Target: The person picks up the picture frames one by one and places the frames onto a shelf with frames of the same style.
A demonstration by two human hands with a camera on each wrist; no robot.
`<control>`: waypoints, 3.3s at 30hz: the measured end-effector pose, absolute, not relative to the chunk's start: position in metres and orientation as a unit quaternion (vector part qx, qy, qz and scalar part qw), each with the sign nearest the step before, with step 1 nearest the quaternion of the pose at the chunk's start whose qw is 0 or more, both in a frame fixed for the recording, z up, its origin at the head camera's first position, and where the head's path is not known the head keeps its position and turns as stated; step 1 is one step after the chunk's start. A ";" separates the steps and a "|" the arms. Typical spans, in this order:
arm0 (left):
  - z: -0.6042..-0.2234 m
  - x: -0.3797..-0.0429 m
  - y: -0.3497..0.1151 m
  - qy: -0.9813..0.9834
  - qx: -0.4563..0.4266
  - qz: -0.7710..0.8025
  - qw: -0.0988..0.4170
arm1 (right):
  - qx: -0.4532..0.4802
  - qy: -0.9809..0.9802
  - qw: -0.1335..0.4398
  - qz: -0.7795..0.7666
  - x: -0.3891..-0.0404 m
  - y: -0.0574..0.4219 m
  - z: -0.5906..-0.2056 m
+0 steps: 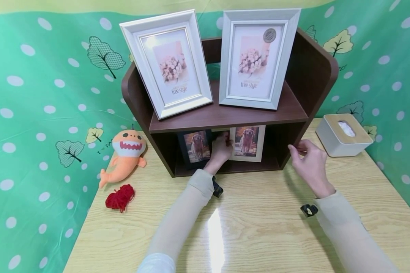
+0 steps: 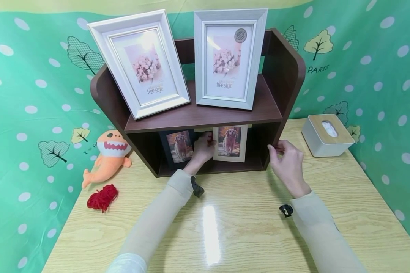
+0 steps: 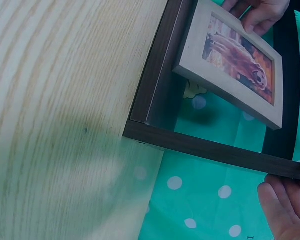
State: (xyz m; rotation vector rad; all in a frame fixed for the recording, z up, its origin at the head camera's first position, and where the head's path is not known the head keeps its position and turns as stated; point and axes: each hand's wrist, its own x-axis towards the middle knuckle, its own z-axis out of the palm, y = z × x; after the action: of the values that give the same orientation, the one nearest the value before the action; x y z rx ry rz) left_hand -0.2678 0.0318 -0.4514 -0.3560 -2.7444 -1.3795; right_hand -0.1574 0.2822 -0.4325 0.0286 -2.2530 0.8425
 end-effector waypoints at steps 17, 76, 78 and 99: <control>-0.450 -0.266 0.032 -0.883 -0.106 -0.457 0.009 | 0.012 -0.872 0.363 0.327 -0.157 0.282 -0.432; -0.432 -0.165 -0.107 -0.867 -0.259 -0.389 0.173 | 0.021 -0.880 0.355 0.316 -0.153 0.282 -0.429; -0.433 -0.161 -0.117 -0.867 -0.250 -0.397 0.168 | 0.026 -0.879 0.355 0.317 -0.154 0.281 -0.429; -0.444 -0.150 -0.179 -0.890 -0.166 -0.383 0.182 | 0.046 -0.888 0.330 0.315 -0.156 0.285 -0.427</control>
State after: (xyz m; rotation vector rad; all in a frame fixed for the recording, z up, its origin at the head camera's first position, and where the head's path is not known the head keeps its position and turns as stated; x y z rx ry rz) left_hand -0.1500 -0.1794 -0.4441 -0.4699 -2.5126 -1.0822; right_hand -0.1561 0.2850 -0.4271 0.1193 -2.3236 0.8246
